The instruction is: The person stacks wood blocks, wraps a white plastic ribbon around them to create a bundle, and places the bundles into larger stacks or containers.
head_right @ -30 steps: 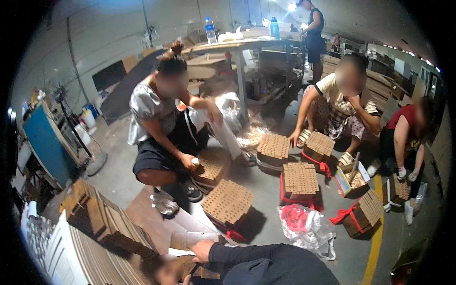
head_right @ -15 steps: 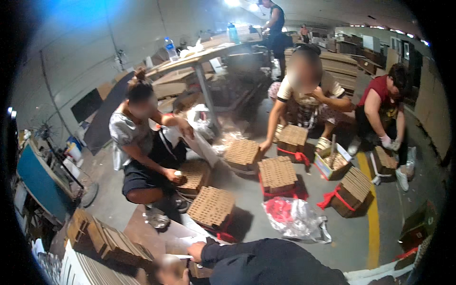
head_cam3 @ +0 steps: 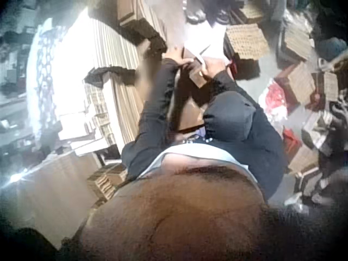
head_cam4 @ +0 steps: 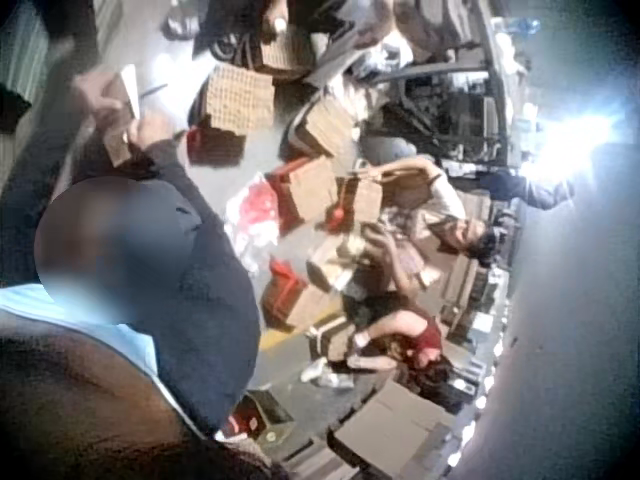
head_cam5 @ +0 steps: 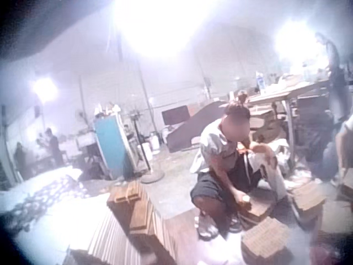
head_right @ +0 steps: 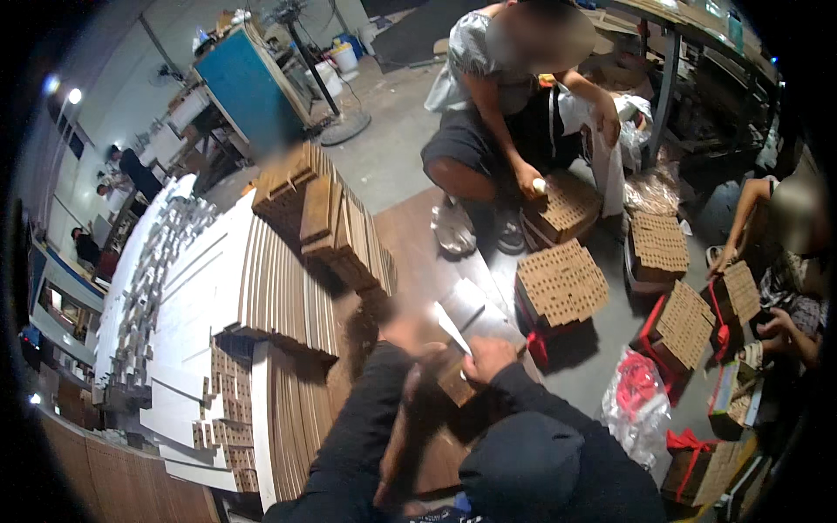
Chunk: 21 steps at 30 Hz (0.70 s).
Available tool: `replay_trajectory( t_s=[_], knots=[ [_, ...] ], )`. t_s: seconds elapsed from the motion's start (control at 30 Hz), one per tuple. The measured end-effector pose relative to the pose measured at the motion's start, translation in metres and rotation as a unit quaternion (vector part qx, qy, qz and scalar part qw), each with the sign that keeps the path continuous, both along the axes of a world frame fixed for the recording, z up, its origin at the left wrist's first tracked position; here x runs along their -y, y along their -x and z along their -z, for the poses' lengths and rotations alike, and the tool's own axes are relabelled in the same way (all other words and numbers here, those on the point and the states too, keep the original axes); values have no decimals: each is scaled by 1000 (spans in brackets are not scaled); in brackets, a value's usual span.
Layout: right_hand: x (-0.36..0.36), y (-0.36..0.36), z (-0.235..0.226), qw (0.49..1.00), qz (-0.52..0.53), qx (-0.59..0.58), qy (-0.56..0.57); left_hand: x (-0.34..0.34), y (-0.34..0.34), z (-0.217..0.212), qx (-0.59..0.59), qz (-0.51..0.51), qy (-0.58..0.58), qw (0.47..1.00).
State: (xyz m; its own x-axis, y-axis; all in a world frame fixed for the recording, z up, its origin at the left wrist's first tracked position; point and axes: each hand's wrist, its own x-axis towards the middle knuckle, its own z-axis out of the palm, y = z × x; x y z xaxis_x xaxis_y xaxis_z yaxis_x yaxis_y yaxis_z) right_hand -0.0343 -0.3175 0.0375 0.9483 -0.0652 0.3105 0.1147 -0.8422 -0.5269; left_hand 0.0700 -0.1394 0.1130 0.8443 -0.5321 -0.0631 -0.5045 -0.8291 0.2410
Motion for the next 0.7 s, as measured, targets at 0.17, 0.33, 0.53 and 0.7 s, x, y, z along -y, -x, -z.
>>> replay_trajectory(
  t_s=[0.17,0.33,0.53,0.7],
  knots=[
    [6,11,-19,1000,13,2,-14,-21,-90,-131,388,-124,75,910],
    [8,12,-16,999,-12,15,-41,-54,-188,-144,68,-364,-15,929],
    [8,1,-1,998,-5,52,-31,-127,-113,-92,277,-311,382,825],
    [15,-3,-11,998,10,55,-27,-164,15,102,282,-345,379,811]
  ],
)
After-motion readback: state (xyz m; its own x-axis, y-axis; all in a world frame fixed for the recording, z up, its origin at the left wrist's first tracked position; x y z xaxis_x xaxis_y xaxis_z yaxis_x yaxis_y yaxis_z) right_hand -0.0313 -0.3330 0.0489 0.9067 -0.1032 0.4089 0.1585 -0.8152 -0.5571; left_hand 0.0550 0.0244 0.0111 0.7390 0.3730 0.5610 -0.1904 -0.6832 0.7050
